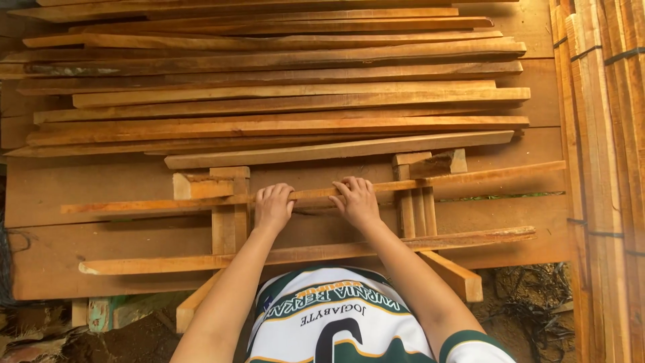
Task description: Arranging thin wood strips on a wooden rack to sort or dry them.
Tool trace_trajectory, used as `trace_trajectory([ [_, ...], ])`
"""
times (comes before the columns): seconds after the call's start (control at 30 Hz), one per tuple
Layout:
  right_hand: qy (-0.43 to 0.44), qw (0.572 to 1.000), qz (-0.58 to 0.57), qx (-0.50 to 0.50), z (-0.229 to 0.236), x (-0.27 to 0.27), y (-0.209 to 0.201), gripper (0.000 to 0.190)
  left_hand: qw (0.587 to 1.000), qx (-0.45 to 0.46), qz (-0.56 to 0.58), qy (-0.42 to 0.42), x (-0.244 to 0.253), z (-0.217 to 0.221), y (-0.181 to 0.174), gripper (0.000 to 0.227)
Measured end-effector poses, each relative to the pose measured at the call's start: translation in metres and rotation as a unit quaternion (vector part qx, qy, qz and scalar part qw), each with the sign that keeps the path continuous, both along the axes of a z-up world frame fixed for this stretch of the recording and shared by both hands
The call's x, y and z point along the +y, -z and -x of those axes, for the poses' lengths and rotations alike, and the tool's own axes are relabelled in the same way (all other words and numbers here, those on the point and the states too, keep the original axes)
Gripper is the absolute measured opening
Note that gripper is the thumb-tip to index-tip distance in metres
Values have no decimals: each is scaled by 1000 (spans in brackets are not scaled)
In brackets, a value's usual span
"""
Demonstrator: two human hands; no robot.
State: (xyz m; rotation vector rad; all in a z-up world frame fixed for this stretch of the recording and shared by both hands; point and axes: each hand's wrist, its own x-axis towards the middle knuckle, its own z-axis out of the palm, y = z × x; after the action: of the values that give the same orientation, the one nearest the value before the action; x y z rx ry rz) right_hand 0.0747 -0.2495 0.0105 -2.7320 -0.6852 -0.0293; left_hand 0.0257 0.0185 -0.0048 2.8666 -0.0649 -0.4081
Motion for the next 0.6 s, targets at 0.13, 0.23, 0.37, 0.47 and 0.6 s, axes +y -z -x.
trace_trajectory([
  [0.13,-14,998,37,40,-8,0,-15,40,998,52,23,37,9,-16,-12,40],
  [0.23,-3,997,-6,75,-26,7,-24,41,994,76,69,48,10,-43,-36,39],
  [0.37,30,995,-71,56,-74,29,-9,42,986,16,157,-46,2,-101,-48,46],
  [0.47,67,995,-40,67,-120,44,-35,59,990,30,114,-81,6,-146,-59,60],
  [0.6,75,973,87,201,-163,40,-40,78,989,131,-10,-71,21,-168,-41,83],
])
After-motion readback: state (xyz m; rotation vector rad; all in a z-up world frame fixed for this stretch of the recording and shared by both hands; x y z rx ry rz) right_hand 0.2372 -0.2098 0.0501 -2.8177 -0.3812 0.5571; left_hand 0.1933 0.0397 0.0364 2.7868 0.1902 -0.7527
